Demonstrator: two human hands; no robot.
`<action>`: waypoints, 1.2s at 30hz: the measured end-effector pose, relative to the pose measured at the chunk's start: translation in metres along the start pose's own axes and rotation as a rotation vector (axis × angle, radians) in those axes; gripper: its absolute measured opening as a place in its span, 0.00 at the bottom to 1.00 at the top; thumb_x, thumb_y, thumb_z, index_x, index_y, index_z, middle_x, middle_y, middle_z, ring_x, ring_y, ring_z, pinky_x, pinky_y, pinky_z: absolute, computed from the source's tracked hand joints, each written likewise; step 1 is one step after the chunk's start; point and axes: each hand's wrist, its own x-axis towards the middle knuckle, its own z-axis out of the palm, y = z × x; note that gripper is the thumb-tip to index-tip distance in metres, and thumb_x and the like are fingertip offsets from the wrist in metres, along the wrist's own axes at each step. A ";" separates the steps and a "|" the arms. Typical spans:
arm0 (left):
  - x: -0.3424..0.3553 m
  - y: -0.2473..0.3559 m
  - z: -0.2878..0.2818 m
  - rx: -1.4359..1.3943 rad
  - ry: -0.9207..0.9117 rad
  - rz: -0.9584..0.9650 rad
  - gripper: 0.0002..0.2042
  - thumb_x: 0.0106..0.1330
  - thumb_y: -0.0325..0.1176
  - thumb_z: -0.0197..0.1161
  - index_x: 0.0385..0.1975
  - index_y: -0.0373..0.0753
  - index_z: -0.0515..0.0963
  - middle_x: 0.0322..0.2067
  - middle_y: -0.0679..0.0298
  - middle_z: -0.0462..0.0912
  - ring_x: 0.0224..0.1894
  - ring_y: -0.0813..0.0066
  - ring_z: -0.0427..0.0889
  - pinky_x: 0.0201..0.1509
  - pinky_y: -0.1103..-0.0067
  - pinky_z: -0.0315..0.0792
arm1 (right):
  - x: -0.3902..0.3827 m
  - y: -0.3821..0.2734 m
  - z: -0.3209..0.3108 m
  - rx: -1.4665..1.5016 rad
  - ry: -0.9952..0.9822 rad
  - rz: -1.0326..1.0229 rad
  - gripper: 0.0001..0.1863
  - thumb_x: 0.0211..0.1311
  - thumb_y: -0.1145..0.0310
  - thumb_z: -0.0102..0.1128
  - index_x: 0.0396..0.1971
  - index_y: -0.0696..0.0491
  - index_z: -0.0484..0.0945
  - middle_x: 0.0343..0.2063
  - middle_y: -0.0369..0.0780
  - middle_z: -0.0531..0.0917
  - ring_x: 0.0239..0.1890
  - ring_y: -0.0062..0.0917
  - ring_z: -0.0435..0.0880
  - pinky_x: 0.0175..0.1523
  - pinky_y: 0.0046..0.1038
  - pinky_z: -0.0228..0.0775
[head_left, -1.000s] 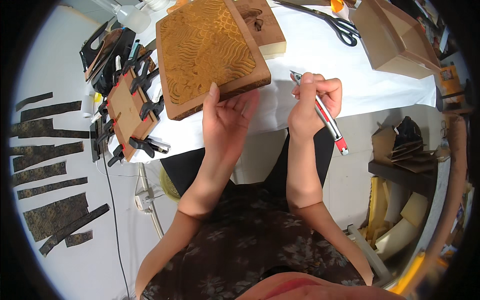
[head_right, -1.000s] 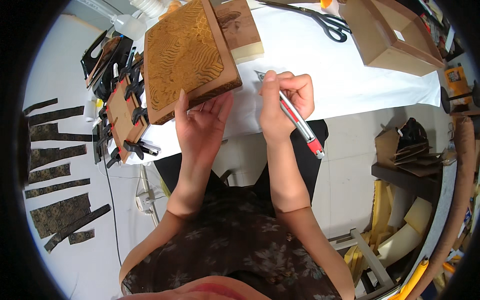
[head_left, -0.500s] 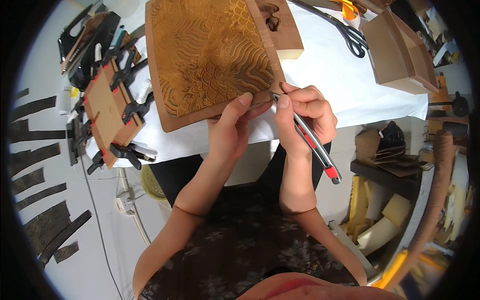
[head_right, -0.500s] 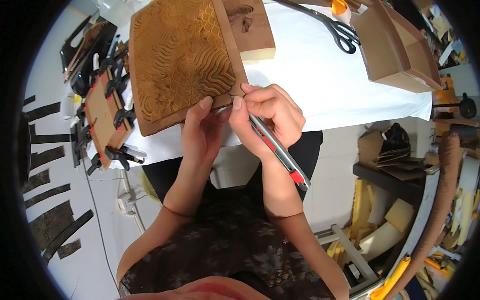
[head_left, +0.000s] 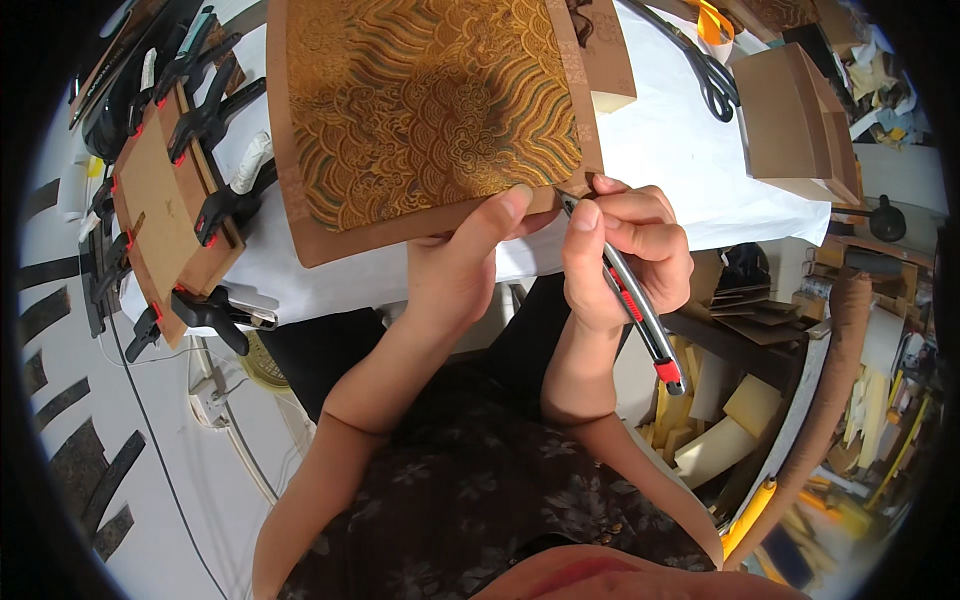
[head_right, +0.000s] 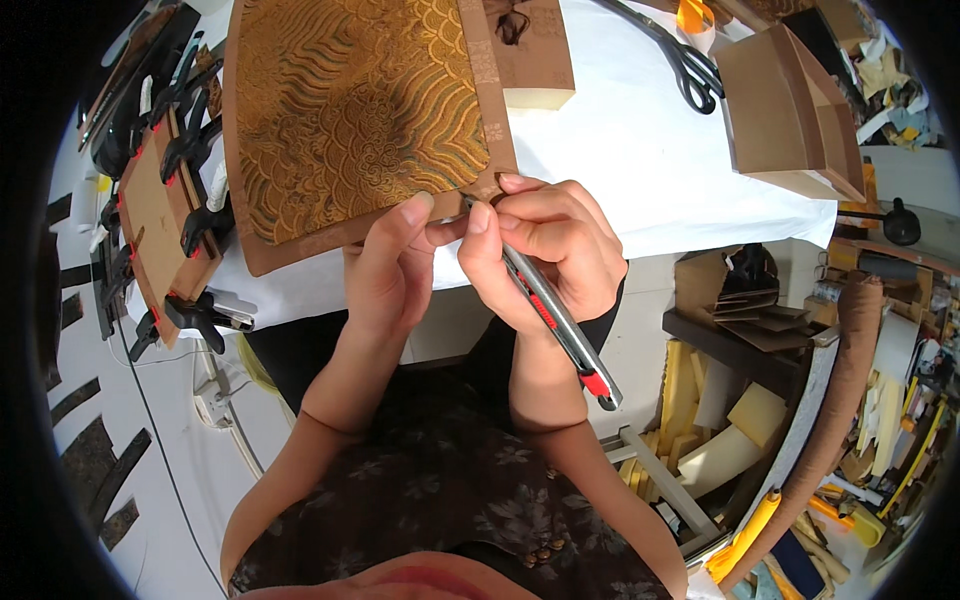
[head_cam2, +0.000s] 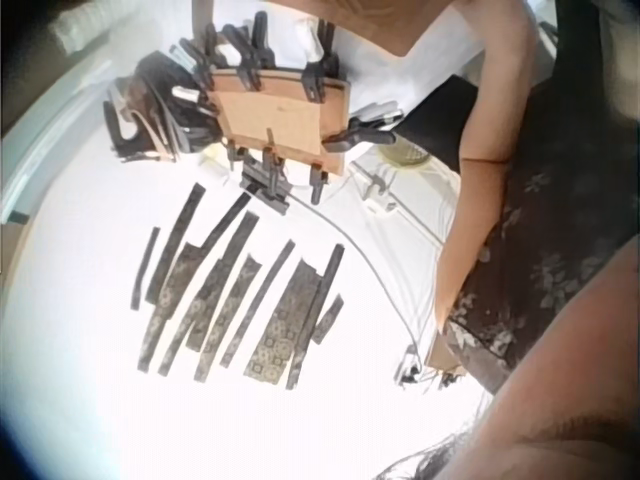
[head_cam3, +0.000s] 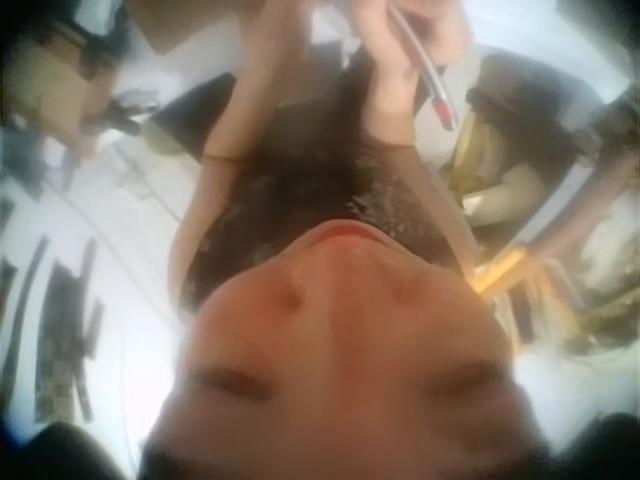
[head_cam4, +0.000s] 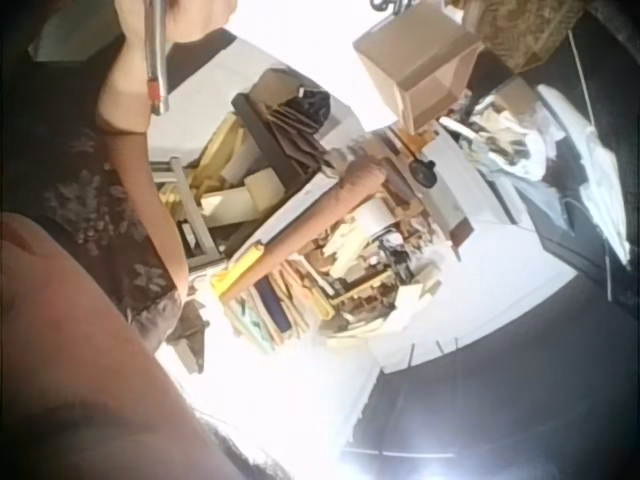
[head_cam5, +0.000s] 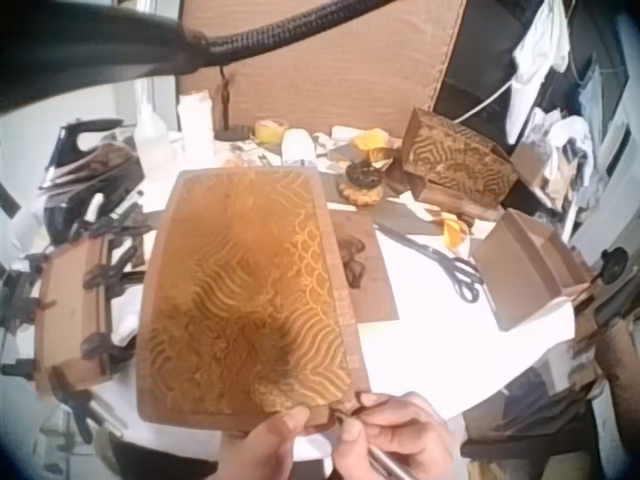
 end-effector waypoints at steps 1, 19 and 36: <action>0.000 0.001 0.002 -0.037 0.022 -0.002 0.11 0.61 0.24 0.60 0.43 0.32 0.75 0.41 0.61 0.80 0.42 0.70 0.81 0.47 0.72 0.77 | 0.000 0.000 0.000 0.005 0.004 0.001 0.14 0.47 0.82 0.67 0.18 0.56 0.68 0.17 0.41 0.79 0.21 0.24 0.78 0.39 0.31 0.80; -0.010 0.024 -0.009 -0.052 -0.042 0.143 0.31 0.55 0.26 0.55 0.63 0.34 0.57 0.58 0.59 0.68 0.62 0.65 0.66 0.67 0.64 0.57 | -0.006 0.007 -0.010 0.389 0.510 0.210 0.13 0.61 0.73 0.57 0.27 0.52 0.60 0.14 0.36 0.71 0.13 0.14 0.65 0.25 0.24 0.74; -0.052 0.065 -0.043 -0.334 -0.413 0.108 0.37 0.45 0.32 0.56 0.61 0.29 0.59 0.56 0.47 0.68 0.57 0.50 0.70 0.63 0.61 0.64 | -0.005 0.007 -0.033 0.489 0.432 0.180 0.16 0.67 0.68 0.46 0.18 0.54 0.63 0.19 0.37 0.70 0.24 0.16 0.68 0.34 0.21 0.66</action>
